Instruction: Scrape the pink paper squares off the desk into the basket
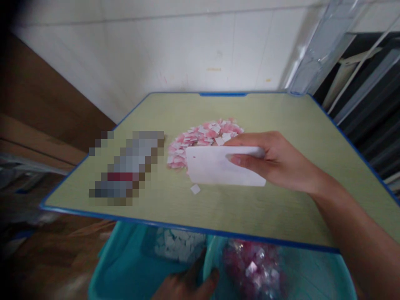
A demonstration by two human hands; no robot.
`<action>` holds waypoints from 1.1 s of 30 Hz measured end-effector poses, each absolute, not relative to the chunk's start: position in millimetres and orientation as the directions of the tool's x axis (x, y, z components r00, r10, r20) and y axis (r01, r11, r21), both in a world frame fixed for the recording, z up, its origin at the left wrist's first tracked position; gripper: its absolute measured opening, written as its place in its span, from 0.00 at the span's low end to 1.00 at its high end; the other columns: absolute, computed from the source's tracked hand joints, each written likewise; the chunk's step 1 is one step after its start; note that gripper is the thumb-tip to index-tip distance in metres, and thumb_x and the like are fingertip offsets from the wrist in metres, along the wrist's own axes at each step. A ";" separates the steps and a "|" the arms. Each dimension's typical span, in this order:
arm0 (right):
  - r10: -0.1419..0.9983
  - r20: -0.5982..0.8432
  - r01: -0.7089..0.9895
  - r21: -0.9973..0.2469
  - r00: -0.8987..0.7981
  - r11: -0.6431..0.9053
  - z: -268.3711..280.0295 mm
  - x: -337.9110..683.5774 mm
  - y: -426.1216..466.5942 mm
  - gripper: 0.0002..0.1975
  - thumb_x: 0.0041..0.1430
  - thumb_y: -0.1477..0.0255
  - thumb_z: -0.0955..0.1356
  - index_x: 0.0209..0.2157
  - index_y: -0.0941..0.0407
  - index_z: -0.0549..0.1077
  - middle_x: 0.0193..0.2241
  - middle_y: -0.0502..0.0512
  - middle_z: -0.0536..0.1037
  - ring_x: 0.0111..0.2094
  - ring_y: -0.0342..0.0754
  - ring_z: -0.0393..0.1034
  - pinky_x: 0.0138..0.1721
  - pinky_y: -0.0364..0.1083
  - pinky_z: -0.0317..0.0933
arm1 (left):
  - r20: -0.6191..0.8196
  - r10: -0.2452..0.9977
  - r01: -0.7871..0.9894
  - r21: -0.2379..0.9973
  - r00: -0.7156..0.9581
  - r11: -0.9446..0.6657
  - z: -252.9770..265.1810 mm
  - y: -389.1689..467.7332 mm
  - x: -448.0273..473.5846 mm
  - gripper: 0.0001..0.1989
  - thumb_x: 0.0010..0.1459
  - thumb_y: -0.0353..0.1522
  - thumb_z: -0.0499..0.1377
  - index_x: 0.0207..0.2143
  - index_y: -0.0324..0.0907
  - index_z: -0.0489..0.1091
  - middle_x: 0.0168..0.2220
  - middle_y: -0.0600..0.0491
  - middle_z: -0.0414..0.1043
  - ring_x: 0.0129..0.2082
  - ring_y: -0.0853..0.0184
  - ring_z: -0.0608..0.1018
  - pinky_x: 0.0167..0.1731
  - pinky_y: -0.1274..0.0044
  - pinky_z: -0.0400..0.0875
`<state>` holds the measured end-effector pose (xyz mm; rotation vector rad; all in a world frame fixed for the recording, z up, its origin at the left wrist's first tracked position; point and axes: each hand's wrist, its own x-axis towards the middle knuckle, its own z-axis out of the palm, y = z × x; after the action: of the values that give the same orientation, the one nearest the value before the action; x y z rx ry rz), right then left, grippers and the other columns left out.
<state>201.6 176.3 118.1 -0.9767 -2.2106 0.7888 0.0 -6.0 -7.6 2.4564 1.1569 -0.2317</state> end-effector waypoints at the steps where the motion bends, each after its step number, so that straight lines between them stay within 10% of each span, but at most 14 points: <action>1: 0.781 0.275 0.432 -0.707 -0.561 0.560 117.9 202.9 175.7 0.10 0.50 0.69 0.67 0.37 0.50 0.74 0.32 0.46 0.78 0.29 0.41 0.71 0.24 0.37 0.61 | -0.317 0.694 0.763 0.302 0.646 -0.572 -7.1 -6.0 -0.4 0.26 0.50 0.25 0.58 0.51 0.49 0.60 0.48 0.38 0.68 0.28 0.54 0.78 0.20 0.71 0.73; 33: 0.712 0.161 0.342 -0.791 -0.683 0.507 106.3 180.0 168.1 0.11 0.52 0.65 0.66 0.38 0.51 0.75 0.34 0.48 0.78 0.31 0.43 0.73 0.27 0.39 0.65 | -0.315 0.715 0.767 0.423 0.624 -0.483 -6.9 -7.1 -6.5 0.18 0.56 0.27 0.52 0.49 0.48 0.59 0.45 0.45 0.68 0.31 0.65 0.76 0.27 0.79 0.70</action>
<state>180.0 168.1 106.3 -0.8646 -2.2800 1.0468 -6.5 -7.1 -6.9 2.3175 1.1607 -0.1297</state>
